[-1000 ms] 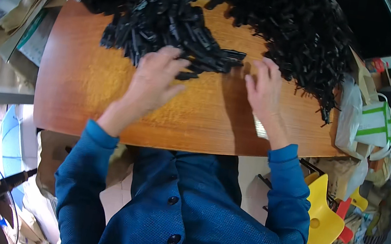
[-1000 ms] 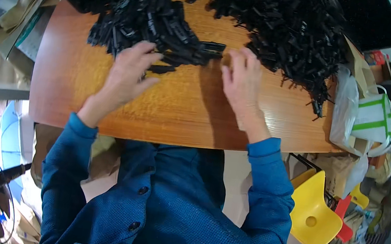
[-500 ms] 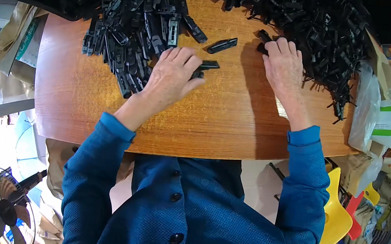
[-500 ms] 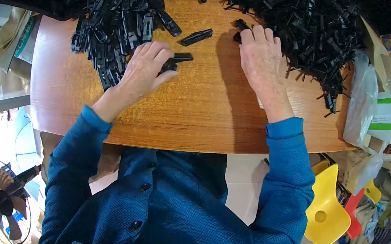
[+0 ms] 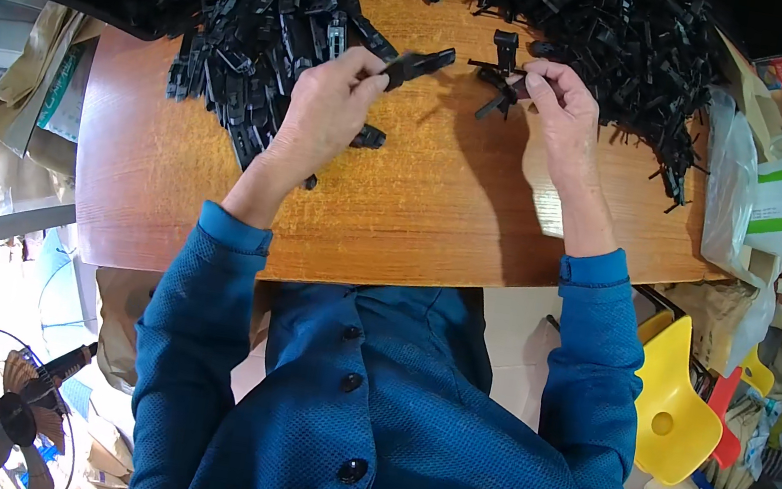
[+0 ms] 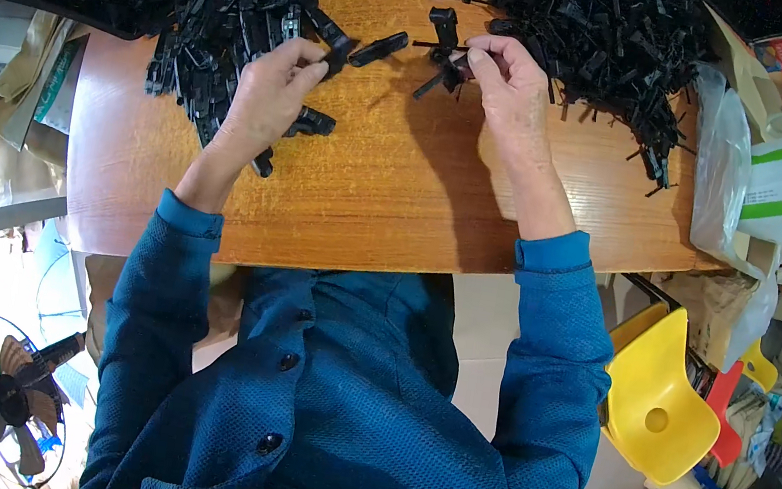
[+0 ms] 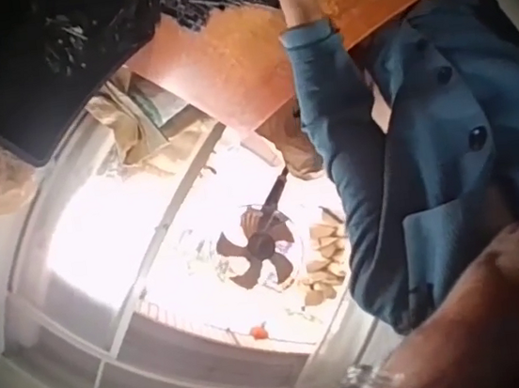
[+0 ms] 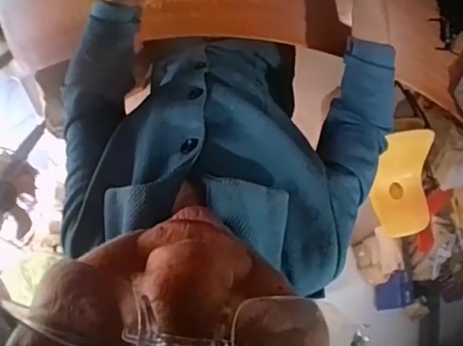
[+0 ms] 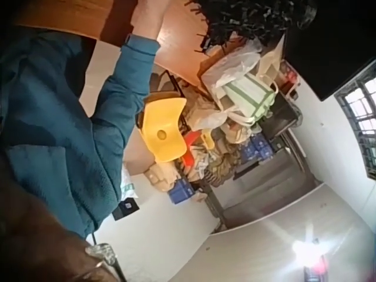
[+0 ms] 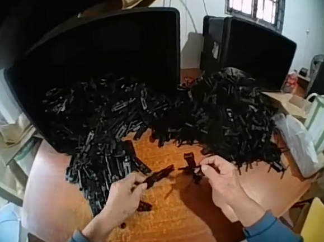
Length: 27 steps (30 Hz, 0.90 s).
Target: Assembling small black plastic components at a workbench.
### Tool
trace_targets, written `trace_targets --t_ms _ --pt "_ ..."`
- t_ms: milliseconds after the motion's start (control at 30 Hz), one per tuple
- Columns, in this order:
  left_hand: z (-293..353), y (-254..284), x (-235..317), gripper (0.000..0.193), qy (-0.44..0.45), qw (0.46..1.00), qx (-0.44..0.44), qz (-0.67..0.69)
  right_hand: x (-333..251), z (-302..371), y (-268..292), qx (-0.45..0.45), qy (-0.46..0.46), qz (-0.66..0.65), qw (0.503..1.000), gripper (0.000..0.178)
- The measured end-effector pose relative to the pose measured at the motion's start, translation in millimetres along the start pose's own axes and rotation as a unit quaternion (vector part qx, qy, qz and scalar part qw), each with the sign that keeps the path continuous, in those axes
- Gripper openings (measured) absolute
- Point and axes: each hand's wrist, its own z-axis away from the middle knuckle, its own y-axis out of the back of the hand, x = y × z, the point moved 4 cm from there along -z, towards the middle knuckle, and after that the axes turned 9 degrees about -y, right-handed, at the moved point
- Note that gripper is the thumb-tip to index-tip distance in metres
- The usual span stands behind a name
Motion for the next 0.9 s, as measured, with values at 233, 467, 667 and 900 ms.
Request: trace_targets --t_ms 233,467,667,900 --pt "75.3 -6.4 27.7 0.012 0.136 0.803 0.048 0.578 28.2 46.2 -18.9 -0.069 -0.045 0.046 0.996 0.009" --pt "152.8 1.5 35.4 0.010 0.142 0.741 0.064 0.653 28.1 77.9 -18.5 0.018 0.173 0.340 0.924 0.009" --pt "198.4 -1.7 28.6 0.008 0.122 0.765 0.122 0.621 9.4 100.0 -47.9 0.084 0.204 0.477 0.851 0.025" --pt "227.4 -3.8 30.4 0.010 0.105 0.838 0.152 0.513 15.6 85.6 -76.8 0.093 0.111 0.608 0.780 0.034"
